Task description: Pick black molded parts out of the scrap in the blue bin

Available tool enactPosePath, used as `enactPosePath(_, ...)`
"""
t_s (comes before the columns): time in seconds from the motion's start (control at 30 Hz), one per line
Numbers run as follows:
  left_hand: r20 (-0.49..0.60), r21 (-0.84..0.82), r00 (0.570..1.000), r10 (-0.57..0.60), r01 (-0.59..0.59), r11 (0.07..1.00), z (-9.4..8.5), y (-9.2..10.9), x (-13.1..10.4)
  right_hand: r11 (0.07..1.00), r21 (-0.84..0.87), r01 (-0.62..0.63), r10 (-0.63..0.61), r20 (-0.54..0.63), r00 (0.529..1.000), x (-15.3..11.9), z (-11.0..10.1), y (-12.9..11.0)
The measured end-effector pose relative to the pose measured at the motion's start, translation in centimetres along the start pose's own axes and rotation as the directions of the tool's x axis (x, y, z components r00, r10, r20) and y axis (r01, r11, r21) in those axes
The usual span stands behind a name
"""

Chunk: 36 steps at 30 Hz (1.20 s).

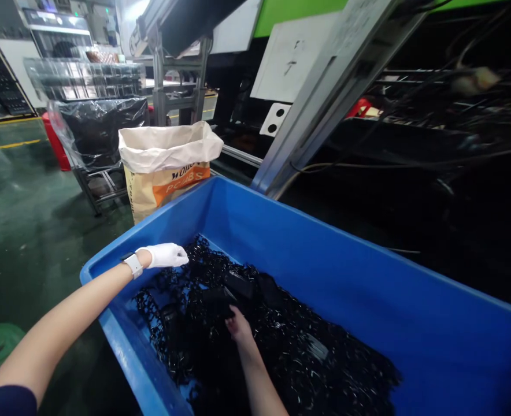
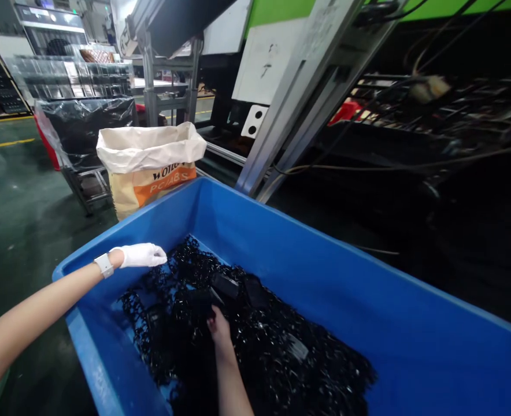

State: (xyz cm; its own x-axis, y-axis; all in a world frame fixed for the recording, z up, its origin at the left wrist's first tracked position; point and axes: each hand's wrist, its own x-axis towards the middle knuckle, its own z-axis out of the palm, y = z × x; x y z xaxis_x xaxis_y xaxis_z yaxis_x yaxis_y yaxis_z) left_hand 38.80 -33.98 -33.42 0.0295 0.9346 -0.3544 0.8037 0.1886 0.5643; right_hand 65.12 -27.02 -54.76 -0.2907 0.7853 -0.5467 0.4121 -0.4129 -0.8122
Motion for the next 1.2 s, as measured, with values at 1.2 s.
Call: enactPosePath(1.2, -0.391, -0.075, 0.896, -0.210, 0.196, 0.978, -2.0, -4.2, 2.6, 0.959, -0.145, -0.243, 0.276, 0.288, 0.917, 0.2, 16.3, 3.3)
